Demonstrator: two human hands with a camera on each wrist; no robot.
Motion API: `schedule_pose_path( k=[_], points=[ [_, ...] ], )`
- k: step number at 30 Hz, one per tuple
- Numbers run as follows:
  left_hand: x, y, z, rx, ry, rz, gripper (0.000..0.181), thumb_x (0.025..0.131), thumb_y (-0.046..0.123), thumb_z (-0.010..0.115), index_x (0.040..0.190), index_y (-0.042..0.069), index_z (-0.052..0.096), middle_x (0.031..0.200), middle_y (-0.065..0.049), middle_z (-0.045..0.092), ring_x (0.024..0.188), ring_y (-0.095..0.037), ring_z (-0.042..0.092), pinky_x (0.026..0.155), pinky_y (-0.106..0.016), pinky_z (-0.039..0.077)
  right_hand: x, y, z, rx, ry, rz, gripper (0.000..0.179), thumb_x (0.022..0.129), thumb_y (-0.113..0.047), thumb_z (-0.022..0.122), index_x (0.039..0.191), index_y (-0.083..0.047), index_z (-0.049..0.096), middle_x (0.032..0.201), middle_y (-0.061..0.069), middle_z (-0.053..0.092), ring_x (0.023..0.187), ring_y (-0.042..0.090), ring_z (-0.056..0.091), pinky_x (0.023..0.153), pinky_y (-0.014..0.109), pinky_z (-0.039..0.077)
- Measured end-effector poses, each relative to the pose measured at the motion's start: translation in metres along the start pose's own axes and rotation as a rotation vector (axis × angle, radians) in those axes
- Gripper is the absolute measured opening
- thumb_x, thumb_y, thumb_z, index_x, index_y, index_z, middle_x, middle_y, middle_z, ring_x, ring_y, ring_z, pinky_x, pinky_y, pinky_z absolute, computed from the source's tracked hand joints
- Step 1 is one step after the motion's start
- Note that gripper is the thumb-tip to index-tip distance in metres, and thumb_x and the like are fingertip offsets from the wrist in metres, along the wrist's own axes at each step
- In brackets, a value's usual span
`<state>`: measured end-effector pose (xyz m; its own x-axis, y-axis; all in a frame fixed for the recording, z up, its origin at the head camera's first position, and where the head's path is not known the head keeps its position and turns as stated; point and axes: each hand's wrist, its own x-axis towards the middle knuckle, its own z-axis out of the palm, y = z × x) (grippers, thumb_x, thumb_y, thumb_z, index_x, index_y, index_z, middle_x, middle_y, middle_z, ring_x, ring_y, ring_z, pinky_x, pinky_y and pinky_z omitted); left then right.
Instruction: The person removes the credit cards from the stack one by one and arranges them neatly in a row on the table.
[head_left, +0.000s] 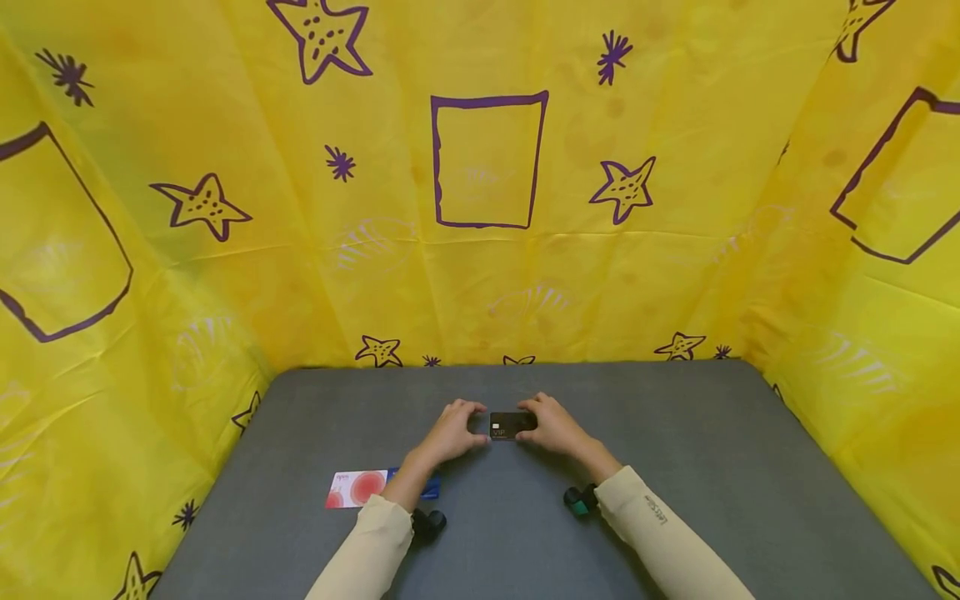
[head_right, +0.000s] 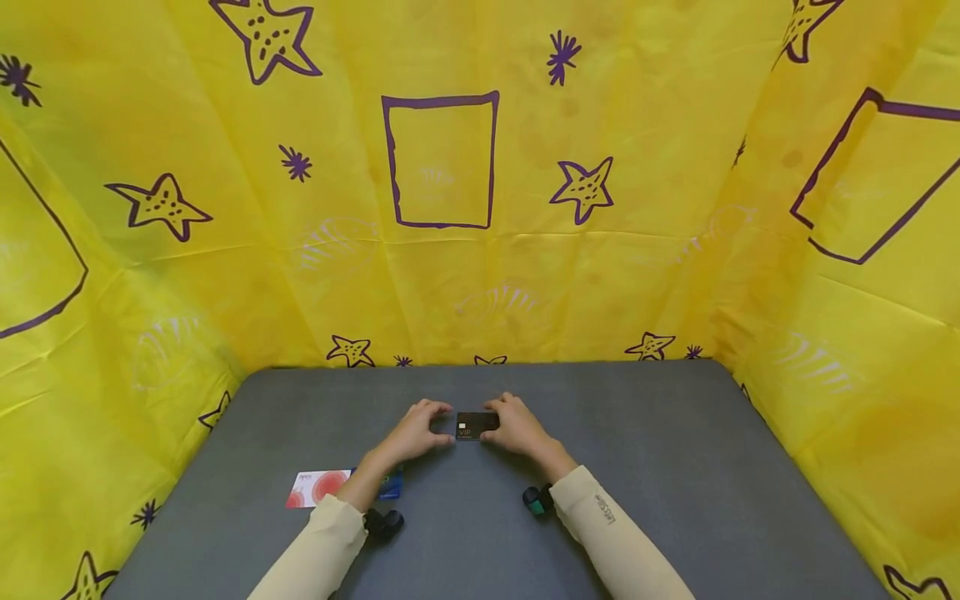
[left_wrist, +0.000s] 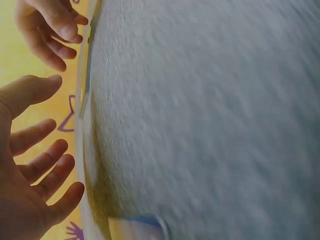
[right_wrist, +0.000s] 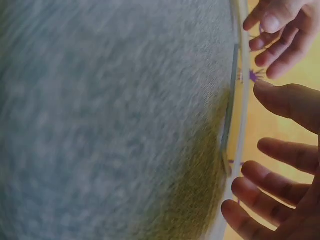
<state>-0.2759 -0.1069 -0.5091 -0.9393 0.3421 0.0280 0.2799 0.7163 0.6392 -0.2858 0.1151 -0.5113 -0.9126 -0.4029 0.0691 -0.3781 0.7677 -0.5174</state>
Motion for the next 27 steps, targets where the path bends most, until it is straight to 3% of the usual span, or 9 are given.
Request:
schedule_pose_path(
  k=[9,27],
  points=[
    [0.012,0.007,0.01,0.051,-0.035,-0.006,0.055,0.079,0.024,0.079,0.127,0.006,0.06,0.122,-0.016,0.056,0.11,-0.03,0.049,0.095,-0.048,0.042,0.001,0.005,-0.001,-0.023,-0.02,0.035,0.051,0.078,-0.022,0.082,0.121,-0.002,0.064,0.11,0.016,0.058,0.096,0.028,0.056,0.088,0.046,0.047],
    [0.021,0.015,0.019,0.186,-0.059,-0.029,0.051,0.079,0.019,0.079,0.126,0.006,0.061,0.118,-0.014,0.058,0.106,-0.029,0.05,0.093,-0.046,0.042,0.008,0.008,-0.004,-0.082,-0.094,-0.008,0.049,0.074,-0.014,0.082,0.118,0.002,0.066,0.104,0.014,0.057,0.091,0.026,0.054,0.085,0.044,0.046]
  ],
)
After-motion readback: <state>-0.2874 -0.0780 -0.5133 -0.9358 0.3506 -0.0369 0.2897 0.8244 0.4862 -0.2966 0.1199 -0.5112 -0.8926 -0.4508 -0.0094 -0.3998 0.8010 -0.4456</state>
